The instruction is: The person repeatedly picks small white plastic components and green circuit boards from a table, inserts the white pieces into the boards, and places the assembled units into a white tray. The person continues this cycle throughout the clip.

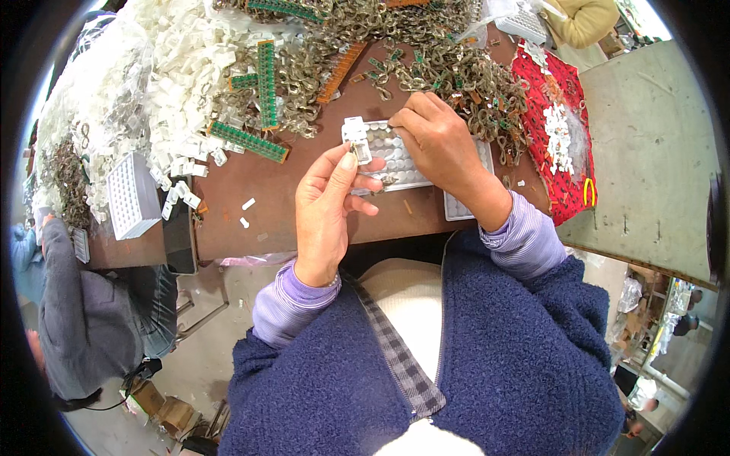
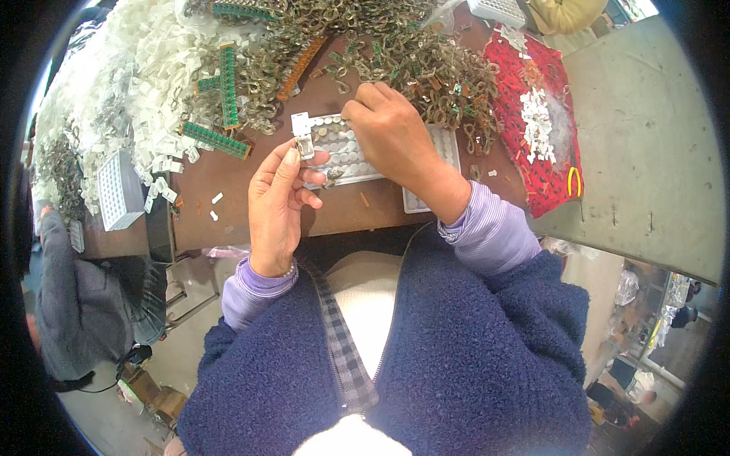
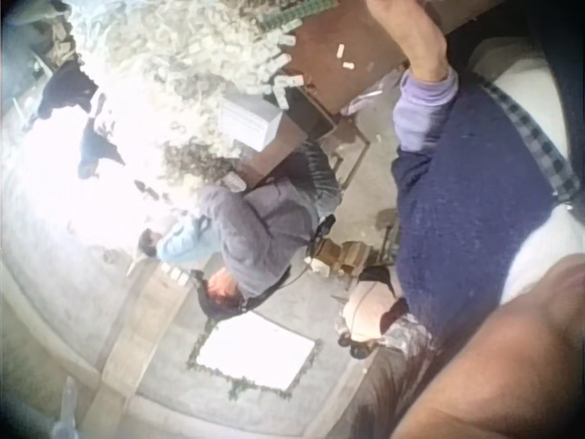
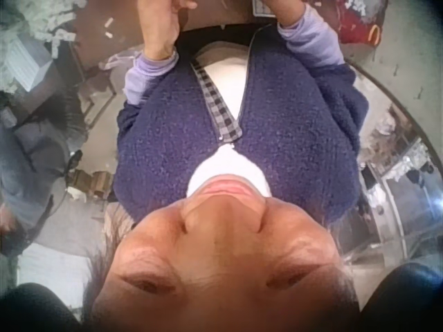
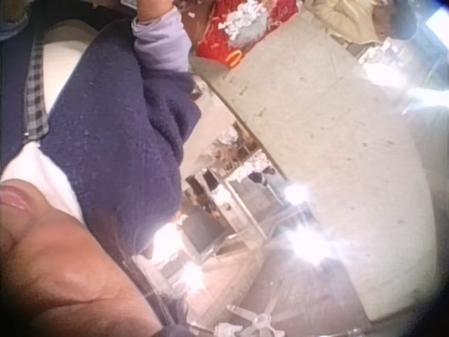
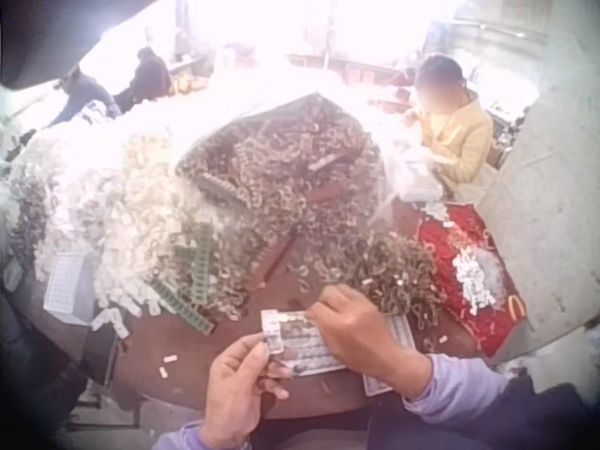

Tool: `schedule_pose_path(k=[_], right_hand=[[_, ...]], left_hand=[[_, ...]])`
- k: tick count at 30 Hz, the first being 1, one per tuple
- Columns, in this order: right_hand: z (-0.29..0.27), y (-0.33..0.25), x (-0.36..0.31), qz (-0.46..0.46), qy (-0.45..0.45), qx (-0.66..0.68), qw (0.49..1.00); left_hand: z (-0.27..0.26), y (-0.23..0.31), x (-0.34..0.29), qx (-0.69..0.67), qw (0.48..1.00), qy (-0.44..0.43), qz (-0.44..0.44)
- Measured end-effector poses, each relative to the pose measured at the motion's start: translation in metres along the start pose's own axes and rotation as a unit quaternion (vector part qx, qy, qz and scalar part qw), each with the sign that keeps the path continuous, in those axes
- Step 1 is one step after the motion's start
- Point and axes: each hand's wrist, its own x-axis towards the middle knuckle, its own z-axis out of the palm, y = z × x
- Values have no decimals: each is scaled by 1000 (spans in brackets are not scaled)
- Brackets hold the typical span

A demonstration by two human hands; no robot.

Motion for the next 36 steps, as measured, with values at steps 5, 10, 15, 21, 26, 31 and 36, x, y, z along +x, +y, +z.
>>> schedule_pose_path(k=[5, 10, 15, 21, 26, 31, 36], right_hand=[[-4, -5, -12, 38, 4, 75, 996], [-1, 0, -19, 38, 27, 107, 993], [5, 4, -20, 38, 61, 147, 986], [-5, -12, -13, 23, 5, 77, 997], [-24, -48, -23, 7, 101, 207, 973], [-30, -64, -22, -28, 104, 162, 981], [-33, -73, -30, 0, 120, 176, 977]], left_hand=[[8, -6, -11, 35, 999, 12, 23], [13, -9, -14, 29, 999, 25, 35], [5, -11, -21, 9, 998, 41, 49], [3, -12, -24, 17, 998, 40, 45], [11, -11, -29, 35, 997, 27, 62], [16, -10, -35, 92, 991, -15, 97], [12, -8, -36, 112, 991, -50, 60]])
